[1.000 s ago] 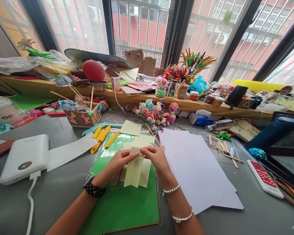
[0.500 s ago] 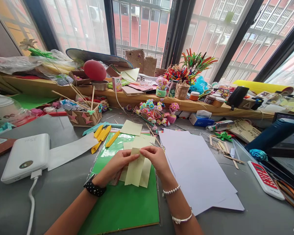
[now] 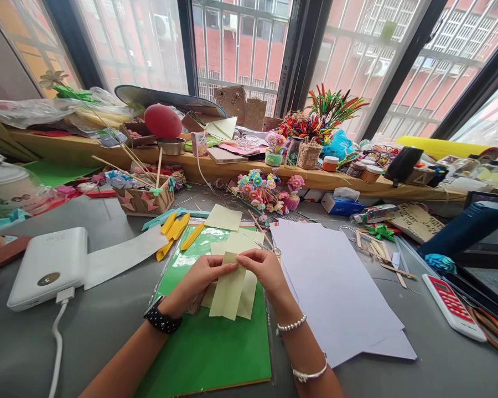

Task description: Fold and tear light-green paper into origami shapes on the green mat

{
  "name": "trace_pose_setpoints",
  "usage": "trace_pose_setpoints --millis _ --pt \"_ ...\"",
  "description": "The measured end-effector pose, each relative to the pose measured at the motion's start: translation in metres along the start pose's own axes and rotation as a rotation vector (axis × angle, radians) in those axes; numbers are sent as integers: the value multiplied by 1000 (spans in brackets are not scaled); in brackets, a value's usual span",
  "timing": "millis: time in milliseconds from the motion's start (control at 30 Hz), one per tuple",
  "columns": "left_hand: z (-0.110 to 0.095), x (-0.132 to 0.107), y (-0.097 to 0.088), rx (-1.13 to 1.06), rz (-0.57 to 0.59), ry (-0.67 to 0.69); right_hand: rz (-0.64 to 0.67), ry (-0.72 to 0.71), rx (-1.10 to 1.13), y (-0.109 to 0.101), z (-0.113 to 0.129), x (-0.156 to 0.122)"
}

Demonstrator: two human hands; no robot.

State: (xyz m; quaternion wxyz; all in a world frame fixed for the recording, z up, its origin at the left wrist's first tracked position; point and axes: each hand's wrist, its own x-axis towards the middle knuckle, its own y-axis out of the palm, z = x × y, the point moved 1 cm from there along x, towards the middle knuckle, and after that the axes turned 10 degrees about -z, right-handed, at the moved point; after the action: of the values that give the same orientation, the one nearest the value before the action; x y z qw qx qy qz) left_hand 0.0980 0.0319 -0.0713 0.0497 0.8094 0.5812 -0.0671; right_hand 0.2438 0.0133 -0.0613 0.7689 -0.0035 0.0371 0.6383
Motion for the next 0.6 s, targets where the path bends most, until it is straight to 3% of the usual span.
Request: trace_pose_setpoints --millis 600 --pt "-3 0 1 73 -23 34 -11 1 -15 1 -3 -1"
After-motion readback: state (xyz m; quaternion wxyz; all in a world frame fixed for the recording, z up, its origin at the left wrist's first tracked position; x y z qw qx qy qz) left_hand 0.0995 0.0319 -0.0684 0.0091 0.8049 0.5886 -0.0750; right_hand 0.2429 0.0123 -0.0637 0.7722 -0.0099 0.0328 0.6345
